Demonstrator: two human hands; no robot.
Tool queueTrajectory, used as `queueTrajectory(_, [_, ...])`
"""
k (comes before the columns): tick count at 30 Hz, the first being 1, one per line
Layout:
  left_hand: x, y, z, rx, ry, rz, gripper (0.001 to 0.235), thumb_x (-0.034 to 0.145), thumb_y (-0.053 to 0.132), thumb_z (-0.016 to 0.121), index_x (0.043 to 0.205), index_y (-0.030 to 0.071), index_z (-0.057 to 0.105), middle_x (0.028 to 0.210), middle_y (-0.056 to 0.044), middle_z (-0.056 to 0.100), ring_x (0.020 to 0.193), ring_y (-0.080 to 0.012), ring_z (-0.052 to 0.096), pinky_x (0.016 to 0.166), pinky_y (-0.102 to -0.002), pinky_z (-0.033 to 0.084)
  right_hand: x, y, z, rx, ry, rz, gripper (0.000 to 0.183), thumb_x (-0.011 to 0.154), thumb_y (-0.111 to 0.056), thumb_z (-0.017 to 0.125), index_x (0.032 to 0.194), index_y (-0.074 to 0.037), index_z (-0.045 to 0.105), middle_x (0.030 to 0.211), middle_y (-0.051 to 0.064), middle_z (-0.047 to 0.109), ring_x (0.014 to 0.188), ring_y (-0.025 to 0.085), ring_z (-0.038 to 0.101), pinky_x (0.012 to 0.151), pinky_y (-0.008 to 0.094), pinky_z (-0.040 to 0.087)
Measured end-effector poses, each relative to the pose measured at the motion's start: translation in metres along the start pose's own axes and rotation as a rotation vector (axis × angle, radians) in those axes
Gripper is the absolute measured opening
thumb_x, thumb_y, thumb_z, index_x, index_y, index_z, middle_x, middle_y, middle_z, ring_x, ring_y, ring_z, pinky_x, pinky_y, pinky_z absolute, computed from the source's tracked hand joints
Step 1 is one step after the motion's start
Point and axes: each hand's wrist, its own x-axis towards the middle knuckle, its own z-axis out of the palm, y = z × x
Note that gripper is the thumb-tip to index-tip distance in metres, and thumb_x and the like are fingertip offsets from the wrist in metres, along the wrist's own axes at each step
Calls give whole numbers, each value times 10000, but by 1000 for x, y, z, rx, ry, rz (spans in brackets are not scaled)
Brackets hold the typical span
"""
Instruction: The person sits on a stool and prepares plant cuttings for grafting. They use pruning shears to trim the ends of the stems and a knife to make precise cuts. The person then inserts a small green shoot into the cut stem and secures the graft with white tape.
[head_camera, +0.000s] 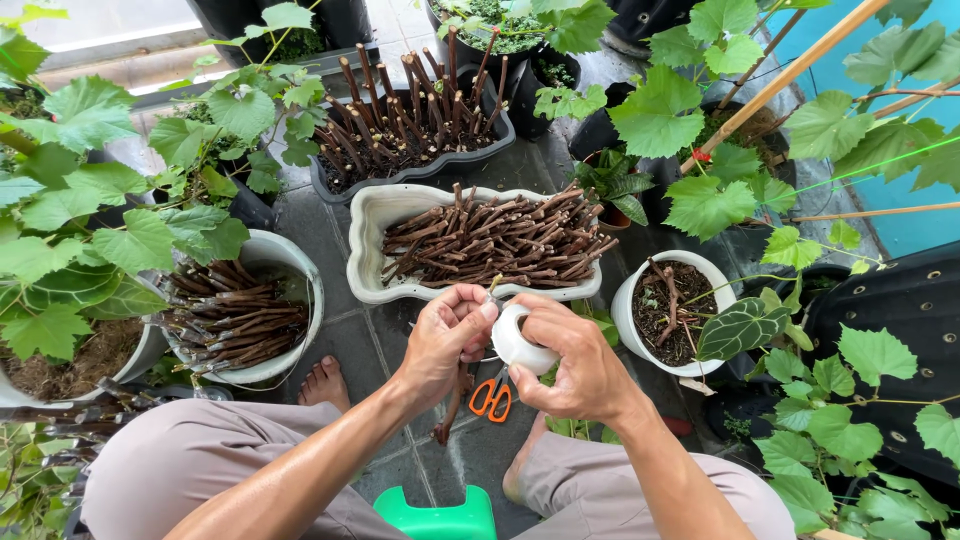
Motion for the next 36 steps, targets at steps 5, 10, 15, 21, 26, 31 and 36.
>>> queueTrajectory(5, [13, -14, -14, 67, 23, 53, 159, 970, 149, 697, 1054, 19, 659, 774, -61, 591, 586, -75, 519, 461, -180, 402, -6, 4, 3, -16, -2, -6, 291, 777, -242, 731, 685, -7, 587, 693, 151, 609, 1119, 469, 691, 968, 535, 533])
queueTrajectory(10, [12, -13, -15, 195, 28, 93, 176, 1027, 193, 617, 1069, 55, 717, 799, -62, 670, 737, -82, 585, 634, -175, 467, -6, 1, 3, -47, 2, -27, 273, 794, -265, 719, 722, -26, 608, 688, 132, 590, 1010, 468, 712, 902, 530, 565])
queueTrajectory(15, [5, -3, -3, 38, -31, -59, 192, 1030, 247, 627, 1081, 64, 603, 814, -18, 559, 672, -73, 513, 455, -135, 385, 0, 0, 1, -91, 22, -57, 268, 818, -291, 697, 747, -45, 619, 739, 111, 621, 1026, 427, 714, 871, 494, 570])
queueTrajectory(21, [3, 2, 0, 77, -17, -40, 144, 1016, 196, 658, 1004, 64, 600, 800, -17, 513, 631, -96, 539, 416, -158, 387, 0, -5, 0, -135, 22, -97, 307, 864, -342, 656, 765, -58, 596, 752, 114, 602, 1014, 423, 705, 839, 481, 572])
queueTrajectory(26, [7, -10, -9, 187, 22, 53, 176, 1022, 184, 643, 958, 26, 684, 735, -24, 567, 614, -74, 570, 474, -202, 506, 2, -9, 4, -143, 26, -95, 314, 869, -344, 647, 767, -51, 601, 731, 123, 589, 986, 431, 709, 822, 489, 578])
queueTrajectory(31, [3, -3, 2, 70, 21, -12, 236, 1064, 171, 551, 941, 0, 656, 666, -59, 563, 540, -144, 632, 482, -292, 612, 3, -6, 2, -152, 16, -116, 328, 881, -357, 636, 777, -48, 600, 741, 128, 590, 974, 440, 705, 820, 495, 580])
queueTrajectory(36, [0, -2, 1, -44, -36, -72, 276, 984, 243, 707, 929, -7, 606, 688, -50, 520, 538, -103, 518, 339, -210, 436, 4, -12, -1, -113, 10, -96, 358, 907, -387, 592, 797, -46, 599, 772, 139, 611, 975, 435, 707, 822, 494, 575])
